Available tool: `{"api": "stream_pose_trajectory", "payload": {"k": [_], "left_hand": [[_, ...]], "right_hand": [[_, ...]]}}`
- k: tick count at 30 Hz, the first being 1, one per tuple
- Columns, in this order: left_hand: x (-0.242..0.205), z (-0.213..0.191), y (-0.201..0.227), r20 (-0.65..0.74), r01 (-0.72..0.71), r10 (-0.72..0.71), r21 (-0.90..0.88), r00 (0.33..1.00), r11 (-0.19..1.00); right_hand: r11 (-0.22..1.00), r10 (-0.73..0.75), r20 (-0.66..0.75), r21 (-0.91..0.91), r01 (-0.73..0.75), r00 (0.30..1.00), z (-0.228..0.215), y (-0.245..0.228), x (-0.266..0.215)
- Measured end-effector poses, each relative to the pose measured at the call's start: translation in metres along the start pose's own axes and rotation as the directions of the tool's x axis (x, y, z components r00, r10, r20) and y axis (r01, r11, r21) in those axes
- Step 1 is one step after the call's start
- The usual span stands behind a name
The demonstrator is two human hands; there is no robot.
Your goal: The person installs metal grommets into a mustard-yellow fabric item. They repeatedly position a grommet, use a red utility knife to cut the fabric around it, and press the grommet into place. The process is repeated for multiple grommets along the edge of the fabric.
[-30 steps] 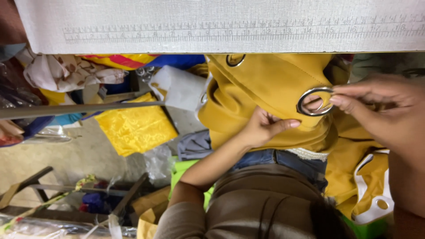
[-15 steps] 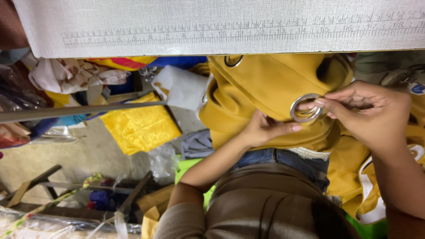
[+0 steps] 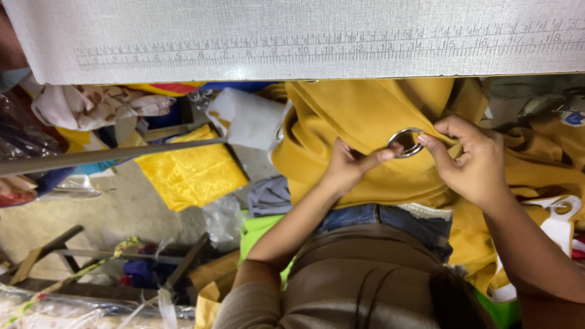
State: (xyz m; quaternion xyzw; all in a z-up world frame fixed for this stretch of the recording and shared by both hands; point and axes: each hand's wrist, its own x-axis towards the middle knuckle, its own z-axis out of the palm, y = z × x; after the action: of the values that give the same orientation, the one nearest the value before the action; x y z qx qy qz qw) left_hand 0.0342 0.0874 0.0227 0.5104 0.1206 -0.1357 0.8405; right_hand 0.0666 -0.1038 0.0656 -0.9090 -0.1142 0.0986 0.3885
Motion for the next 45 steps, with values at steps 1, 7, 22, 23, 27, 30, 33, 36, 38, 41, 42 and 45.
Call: {"api": "stream_pose_trajectory", "payload": {"k": [1,7,22,23,27,30,33,36,38,41,42,45], "left_hand": [[0.002,-0.002,-0.004,-0.023,0.028,-0.029,-0.054,0.999,0.998],[0.008,-0.005,-0.019,-0.097,-0.056,0.061,0.059,0.993,0.997],[0.023,-0.004,-0.067,-0.182,-0.309,0.327,0.123,0.927,0.943],[0.024,-0.003,-0.056,-0.126,-0.291,0.307,0.131,0.943,0.948],[0.024,-0.018,-0.017,0.110,-0.273,0.255,0.204,0.961,0.940],[0.022,-0.019,-0.011,0.153,-0.351,0.325,0.198,0.933,0.915],[0.012,-0.025,-0.018,0.270,-0.417,0.334,0.367,0.903,0.831],[0.006,-0.028,-0.038,0.338,-0.497,0.369,0.505,0.866,0.706],[0.005,-0.025,-0.043,0.344,-0.532,0.407,0.512,0.846,0.675],[0.002,-0.025,-0.056,0.383,-0.579,0.444,0.639,0.810,0.506],[0.003,-0.026,-0.064,0.380,-0.579,0.447,0.638,0.810,0.507],[0.000,-0.027,-0.081,0.444,-0.623,0.447,0.645,0.777,0.442]], "right_hand": [[1.000,0.005,0.007,0.015,-0.005,1.000,0.001,0.000,-0.001],[0.999,0.012,0.020,-0.044,-0.011,1.000,0.004,0.006,-0.006],[0.990,0.011,-0.224,-0.132,-0.042,0.975,0.046,0.025,-0.020],[0.995,0.037,-0.212,-0.080,-0.055,0.976,0.042,0.024,-0.016],[0.999,-0.008,-0.100,0.041,0.012,0.995,0.024,0.013,-0.009],[0.998,-0.043,0.017,0.037,0.043,0.999,0.010,0.008,-0.003],[0.958,-0.253,0.223,0.192,0.212,0.941,-0.009,-0.005,0.013],[0.975,-0.160,0.253,0.192,0.112,0.954,-0.011,-0.011,0.016],[0.996,-0.052,0.263,0.086,0.030,0.963,-0.011,-0.014,0.016],[0.993,-0.120,0.203,0.025,0.118,0.972,-0.008,-0.009,0.010],[0.992,-0.122,0.205,0.022,0.121,0.971,-0.005,-0.006,0.008],[0.996,-0.089,0.169,0.003,0.090,0.982,0.003,-0.001,0.000]]}}
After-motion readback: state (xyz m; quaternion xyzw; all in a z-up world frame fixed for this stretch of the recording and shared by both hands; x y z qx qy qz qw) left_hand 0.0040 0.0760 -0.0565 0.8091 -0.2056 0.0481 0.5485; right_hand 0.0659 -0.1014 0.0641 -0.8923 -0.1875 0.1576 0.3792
